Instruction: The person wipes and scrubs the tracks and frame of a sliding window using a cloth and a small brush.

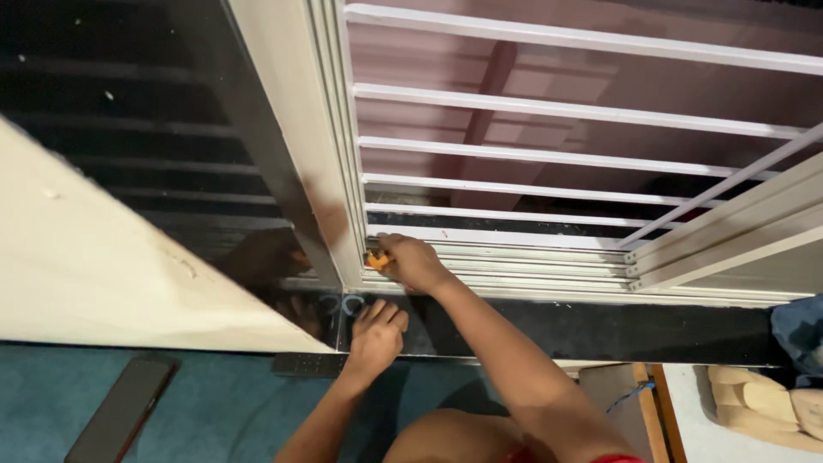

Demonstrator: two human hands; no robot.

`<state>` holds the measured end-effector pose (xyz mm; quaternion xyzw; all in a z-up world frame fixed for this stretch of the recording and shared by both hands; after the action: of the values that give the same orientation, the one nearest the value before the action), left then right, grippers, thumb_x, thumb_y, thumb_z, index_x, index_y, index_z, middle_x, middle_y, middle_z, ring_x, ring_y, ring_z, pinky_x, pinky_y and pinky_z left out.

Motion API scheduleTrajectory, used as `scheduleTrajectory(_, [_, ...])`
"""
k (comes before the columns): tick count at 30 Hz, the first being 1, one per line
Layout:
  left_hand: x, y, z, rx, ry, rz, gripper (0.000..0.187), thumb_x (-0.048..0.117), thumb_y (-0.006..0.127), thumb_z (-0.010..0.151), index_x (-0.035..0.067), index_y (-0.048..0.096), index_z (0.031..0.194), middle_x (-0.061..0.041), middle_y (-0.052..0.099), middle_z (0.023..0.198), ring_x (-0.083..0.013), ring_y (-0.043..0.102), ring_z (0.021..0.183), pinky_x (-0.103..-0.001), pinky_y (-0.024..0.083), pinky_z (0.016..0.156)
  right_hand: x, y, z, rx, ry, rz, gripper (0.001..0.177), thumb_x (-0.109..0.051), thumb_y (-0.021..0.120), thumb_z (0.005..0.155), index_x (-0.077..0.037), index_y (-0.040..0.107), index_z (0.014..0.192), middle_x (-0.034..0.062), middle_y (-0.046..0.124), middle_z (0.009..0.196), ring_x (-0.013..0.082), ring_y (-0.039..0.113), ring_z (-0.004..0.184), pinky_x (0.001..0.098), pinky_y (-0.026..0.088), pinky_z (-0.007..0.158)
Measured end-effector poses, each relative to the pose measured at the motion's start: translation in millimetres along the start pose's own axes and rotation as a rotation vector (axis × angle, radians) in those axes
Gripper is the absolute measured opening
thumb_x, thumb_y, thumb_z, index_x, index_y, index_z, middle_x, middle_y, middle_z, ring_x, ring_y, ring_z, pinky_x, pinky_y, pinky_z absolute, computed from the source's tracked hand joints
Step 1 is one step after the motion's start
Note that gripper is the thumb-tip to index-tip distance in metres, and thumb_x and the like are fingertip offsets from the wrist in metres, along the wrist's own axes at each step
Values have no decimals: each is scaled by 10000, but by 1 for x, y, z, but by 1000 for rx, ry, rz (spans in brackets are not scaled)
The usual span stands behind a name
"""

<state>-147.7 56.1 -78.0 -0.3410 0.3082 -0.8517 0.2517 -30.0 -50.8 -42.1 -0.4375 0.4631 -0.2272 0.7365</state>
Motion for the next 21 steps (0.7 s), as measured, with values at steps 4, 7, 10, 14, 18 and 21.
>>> scheduleTrajectory(4, [-3,12,8,-6,-15,4,99,38,657,683,96,623,756,-69,622,811,-291,630,866,-434,533,778,-28,-5,3,-42,-16,4,311,-204,767,765,-172,720,1070,47,688,1101,303,677,1020,454,549,796])
scheduleTrajectory(7, [-13,25,16,-13,-14,24,82,65,646,677,90,614,749,-84,651,858,-300,654,892,-441,544,786,-28,-1,12,-18,-16,-64,316,-212,797,709,-214,761,1023,47,677,1115,288,679,1002,444,556,789])
scheduleTrajectory(10, [-32,44,15,-134,-182,-22,30,76,644,766,103,637,778,-73,671,845,-294,680,881,-446,550,795,-16,6,17,-56,14,-68,313,-211,794,716,-233,780,1028,42,682,1101,292,677,998,452,552,780])
scheduleTrajectory(14, [-40,56,7,-130,-203,11,42,117,658,753,101,672,789,-93,677,867,-316,682,855,-482,542,761,-19,11,6,59,-195,-237,281,-186,761,821,-143,746,1098,86,677,1176,290,687,1021,423,567,782])
scheduleTrajectory(18, [-52,73,5,-227,-302,78,84,141,663,760,100,719,807,-93,713,932,-318,693,892,-495,545,803,-20,15,7,166,-187,-185,387,-194,757,685,-98,732,1060,111,687,1066,317,692,954,438,568,734])
scheduleTrajectory(21, [-53,80,0,-269,-359,137,119,166,673,763,91,744,820,-108,726,969,-348,688,903,-521,530,822,-14,26,19,158,10,-130,309,-213,774,718,-110,723,1005,105,690,1016,330,697,911,458,568,756])
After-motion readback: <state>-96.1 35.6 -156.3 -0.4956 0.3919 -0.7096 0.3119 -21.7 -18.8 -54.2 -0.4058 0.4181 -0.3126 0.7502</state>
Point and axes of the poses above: each hand's wrist, its own z-axis towards the middle knuckle, its own y-axis out of the palm, x = y × z, the point moved 5 cm from there along z, towards the middle knuckle
